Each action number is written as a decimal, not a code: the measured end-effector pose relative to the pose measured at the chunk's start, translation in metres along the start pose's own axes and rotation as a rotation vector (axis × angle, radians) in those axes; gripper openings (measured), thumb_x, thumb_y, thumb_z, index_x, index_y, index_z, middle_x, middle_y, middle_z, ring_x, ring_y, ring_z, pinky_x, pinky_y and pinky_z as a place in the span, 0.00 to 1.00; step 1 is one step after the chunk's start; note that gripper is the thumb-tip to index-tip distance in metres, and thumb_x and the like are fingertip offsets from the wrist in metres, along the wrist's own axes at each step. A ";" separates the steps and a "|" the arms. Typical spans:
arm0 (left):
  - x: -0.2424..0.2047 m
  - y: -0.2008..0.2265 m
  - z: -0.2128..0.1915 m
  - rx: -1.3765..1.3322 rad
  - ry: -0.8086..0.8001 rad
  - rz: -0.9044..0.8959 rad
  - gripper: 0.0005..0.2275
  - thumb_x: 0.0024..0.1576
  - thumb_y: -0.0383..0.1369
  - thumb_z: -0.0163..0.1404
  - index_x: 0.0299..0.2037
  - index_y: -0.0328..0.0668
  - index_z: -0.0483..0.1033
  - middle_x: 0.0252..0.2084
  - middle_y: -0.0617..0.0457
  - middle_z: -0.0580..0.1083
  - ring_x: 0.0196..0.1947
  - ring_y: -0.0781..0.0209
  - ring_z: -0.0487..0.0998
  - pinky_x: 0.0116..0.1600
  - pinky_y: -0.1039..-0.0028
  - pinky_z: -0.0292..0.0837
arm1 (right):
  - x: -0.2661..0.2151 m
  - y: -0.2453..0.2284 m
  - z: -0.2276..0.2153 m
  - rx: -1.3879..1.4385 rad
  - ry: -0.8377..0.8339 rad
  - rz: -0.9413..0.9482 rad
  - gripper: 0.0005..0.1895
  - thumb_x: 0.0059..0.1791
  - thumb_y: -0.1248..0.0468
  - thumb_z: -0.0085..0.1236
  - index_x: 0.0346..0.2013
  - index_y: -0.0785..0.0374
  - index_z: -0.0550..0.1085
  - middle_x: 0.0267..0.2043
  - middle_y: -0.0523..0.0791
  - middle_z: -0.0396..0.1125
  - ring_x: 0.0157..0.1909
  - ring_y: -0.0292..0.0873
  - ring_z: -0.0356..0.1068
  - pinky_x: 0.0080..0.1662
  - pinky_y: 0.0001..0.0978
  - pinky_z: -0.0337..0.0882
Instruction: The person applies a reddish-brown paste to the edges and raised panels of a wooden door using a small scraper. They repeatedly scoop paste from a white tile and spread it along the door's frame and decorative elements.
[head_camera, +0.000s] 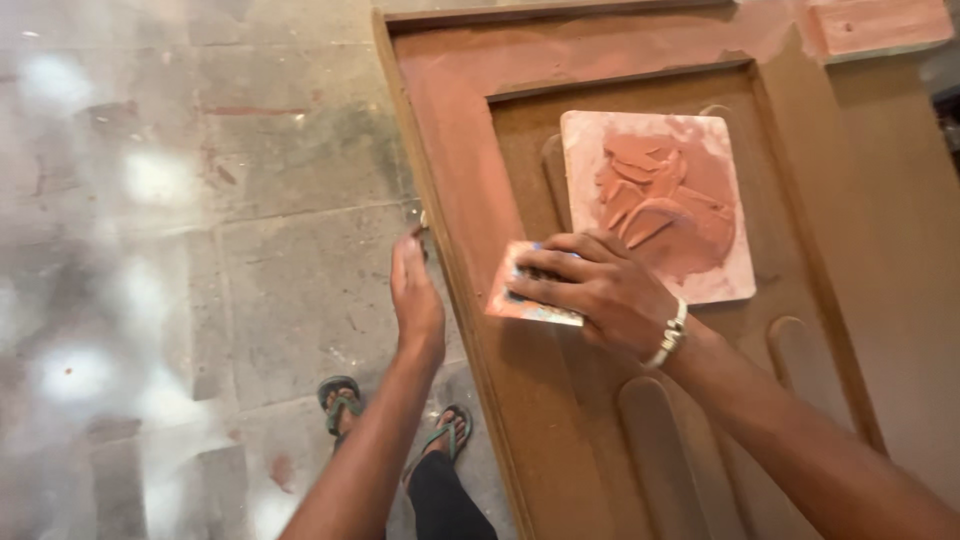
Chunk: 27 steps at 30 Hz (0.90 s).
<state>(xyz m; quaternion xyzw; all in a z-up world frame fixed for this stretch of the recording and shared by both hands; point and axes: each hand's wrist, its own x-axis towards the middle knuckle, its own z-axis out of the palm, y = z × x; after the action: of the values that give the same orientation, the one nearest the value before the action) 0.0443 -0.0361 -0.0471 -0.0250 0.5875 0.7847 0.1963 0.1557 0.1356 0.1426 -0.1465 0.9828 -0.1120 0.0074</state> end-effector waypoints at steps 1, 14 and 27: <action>-0.010 -0.007 -0.008 0.014 0.062 -0.166 0.21 0.67 0.43 0.34 0.63 0.42 0.69 0.62 0.48 0.71 0.64 0.54 0.68 0.65 0.64 0.59 | 0.008 0.005 0.009 -0.013 0.004 -0.039 0.38 0.35 0.74 0.53 0.61 0.52 0.72 0.64 0.43 0.67 0.64 0.51 0.66 0.63 0.47 0.65; -0.131 -0.024 -0.009 0.195 0.043 -0.185 0.24 0.67 0.46 0.31 0.66 0.38 0.62 0.65 0.41 0.68 0.66 0.49 0.67 0.68 0.64 0.58 | -0.016 -0.042 0.010 -0.524 -0.091 -0.130 0.21 0.47 0.63 0.54 0.55 0.52 0.76 0.51 0.49 0.70 0.44 0.47 0.70 0.43 0.43 0.67; -0.126 -0.010 -0.016 0.105 0.093 -0.304 0.25 0.67 0.48 0.30 0.68 0.40 0.60 0.66 0.39 0.67 0.68 0.48 0.67 0.69 0.62 0.60 | -0.053 -0.080 0.046 -0.093 -0.203 -0.043 0.16 0.41 0.63 0.56 0.43 0.55 0.79 0.48 0.42 0.71 0.51 0.45 0.68 0.51 0.45 0.68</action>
<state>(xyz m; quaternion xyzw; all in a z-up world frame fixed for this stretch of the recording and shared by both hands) 0.1612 -0.0835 -0.0274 -0.1398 0.6254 0.7122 0.2865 0.2315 0.0661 0.1144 -0.1784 0.9778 -0.0509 0.0975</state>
